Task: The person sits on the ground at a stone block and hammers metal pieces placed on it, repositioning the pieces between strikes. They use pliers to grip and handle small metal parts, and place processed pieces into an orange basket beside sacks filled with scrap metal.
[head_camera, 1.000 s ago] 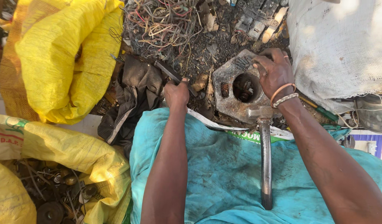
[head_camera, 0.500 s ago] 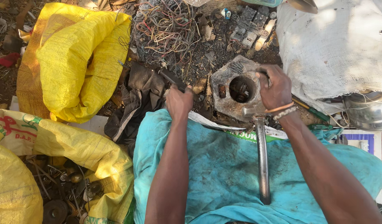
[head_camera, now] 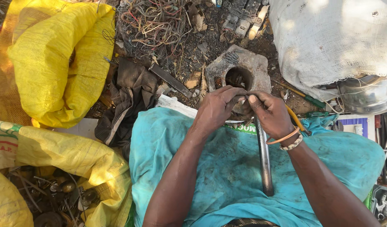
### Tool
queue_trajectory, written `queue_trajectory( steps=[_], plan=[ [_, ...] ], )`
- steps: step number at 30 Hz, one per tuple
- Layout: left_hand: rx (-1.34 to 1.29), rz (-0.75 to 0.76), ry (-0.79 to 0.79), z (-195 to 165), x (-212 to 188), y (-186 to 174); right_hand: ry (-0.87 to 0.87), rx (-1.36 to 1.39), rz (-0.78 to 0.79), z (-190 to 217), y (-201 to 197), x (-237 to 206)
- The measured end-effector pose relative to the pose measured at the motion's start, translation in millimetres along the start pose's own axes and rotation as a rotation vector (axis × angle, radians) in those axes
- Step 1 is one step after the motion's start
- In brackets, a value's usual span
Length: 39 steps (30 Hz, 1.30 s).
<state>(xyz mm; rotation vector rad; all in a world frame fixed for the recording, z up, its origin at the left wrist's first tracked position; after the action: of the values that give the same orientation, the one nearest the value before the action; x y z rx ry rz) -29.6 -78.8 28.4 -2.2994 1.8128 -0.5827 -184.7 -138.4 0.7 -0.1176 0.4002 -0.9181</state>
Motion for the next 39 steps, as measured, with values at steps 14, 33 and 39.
queue_trajectory(
  steps=[14, 33, 39],
  plan=[
    [0.012, 0.080, -0.081, 13, 3, 12, -0.037, 0.071, -0.067, 8, -3, -5],
    [-0.065, 0.071, -0.164, 35, 2, 16, 0.270, 0.978, 0.105, -48, 3, -10],
    [-0.184, -0.180, -0.240, 88, 12, 23, 0.127, 0.764, 0.194, 29, 35, -4]
  ],
)
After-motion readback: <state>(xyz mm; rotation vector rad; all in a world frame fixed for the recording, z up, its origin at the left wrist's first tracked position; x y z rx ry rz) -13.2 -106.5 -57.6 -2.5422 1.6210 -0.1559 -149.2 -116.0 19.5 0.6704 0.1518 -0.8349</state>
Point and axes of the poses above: each hand's wrist, its own x-axis towards the middle knuckle, its own y-axis out of the palm, z = x × y, the point moved 9 cm from there along x, towards the middle knuckle
